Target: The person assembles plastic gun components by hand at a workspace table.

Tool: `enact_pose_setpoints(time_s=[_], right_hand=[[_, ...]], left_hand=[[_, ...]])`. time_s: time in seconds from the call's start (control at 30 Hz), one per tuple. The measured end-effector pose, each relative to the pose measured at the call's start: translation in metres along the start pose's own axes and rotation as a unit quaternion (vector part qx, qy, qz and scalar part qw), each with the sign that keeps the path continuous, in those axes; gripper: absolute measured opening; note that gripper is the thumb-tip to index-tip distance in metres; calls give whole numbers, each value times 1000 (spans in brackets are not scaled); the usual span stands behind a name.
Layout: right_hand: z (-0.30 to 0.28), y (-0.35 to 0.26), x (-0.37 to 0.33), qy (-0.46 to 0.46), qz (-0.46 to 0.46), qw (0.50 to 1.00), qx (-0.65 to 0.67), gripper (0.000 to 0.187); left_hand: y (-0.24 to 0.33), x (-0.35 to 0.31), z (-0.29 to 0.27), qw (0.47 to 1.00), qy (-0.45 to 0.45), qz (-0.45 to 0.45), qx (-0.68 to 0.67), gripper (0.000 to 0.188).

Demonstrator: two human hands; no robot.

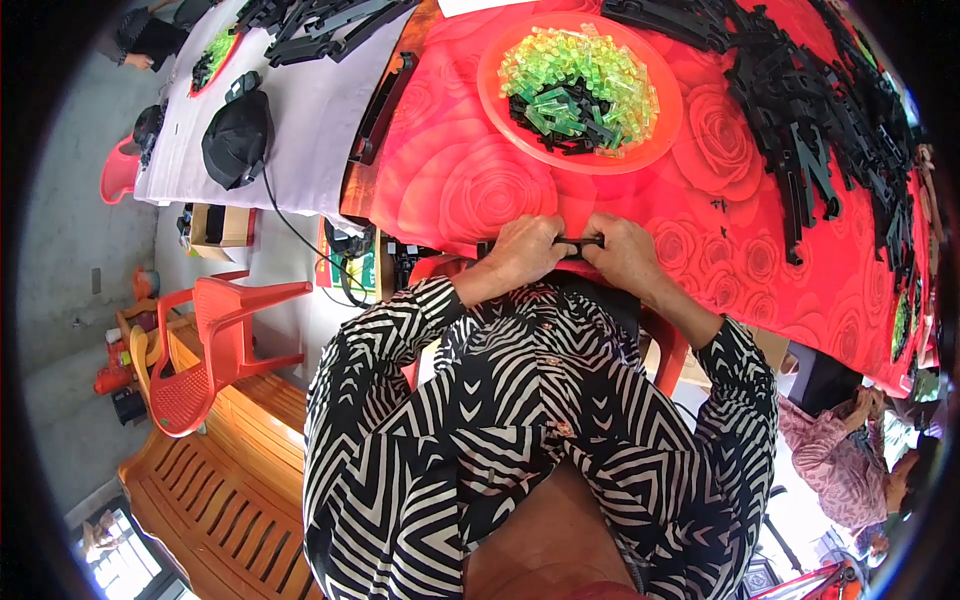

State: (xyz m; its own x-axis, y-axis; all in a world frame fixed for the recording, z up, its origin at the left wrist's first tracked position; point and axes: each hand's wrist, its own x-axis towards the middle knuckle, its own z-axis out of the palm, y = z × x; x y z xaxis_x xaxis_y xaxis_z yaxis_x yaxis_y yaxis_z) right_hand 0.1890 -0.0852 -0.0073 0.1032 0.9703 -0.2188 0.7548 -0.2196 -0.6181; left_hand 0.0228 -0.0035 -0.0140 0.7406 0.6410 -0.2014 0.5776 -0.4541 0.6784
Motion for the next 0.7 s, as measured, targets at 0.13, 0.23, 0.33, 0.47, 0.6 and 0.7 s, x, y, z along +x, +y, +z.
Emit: enact_pose_setpoints(time_s=[0.13, 0.23, 0.33, 0.47, 0.6, 0.7], right_hand=[[-1, 7, 4, -29, 12, 999, 21, 16], [-11, 5, 5, -64, 13, 996, 54, 16], [-16, 7, 6, -91, -11, 990, 105, 17], [-15, 6, 3, -51, -92, 992, 68, 17], [-11, -3, -3, -32, -86, 996, 14, 16], [-7, -6, -6, 4, -93, 996, -14, 14]], left_hand=[[1, 2, -1, 1000, -30, -6, -2, 25], [3, 5, -3, 999, -28, -15, -14, 26], [-2, 7, -3, 999, -29, -25, -28, 26], [-1, 9, -4, 993, -48, -82, -76, 29], [5, 5, -7, 992, -38, -98, -68, 30], [5, 3, -4, 993, -18, -95, -68, 30]])
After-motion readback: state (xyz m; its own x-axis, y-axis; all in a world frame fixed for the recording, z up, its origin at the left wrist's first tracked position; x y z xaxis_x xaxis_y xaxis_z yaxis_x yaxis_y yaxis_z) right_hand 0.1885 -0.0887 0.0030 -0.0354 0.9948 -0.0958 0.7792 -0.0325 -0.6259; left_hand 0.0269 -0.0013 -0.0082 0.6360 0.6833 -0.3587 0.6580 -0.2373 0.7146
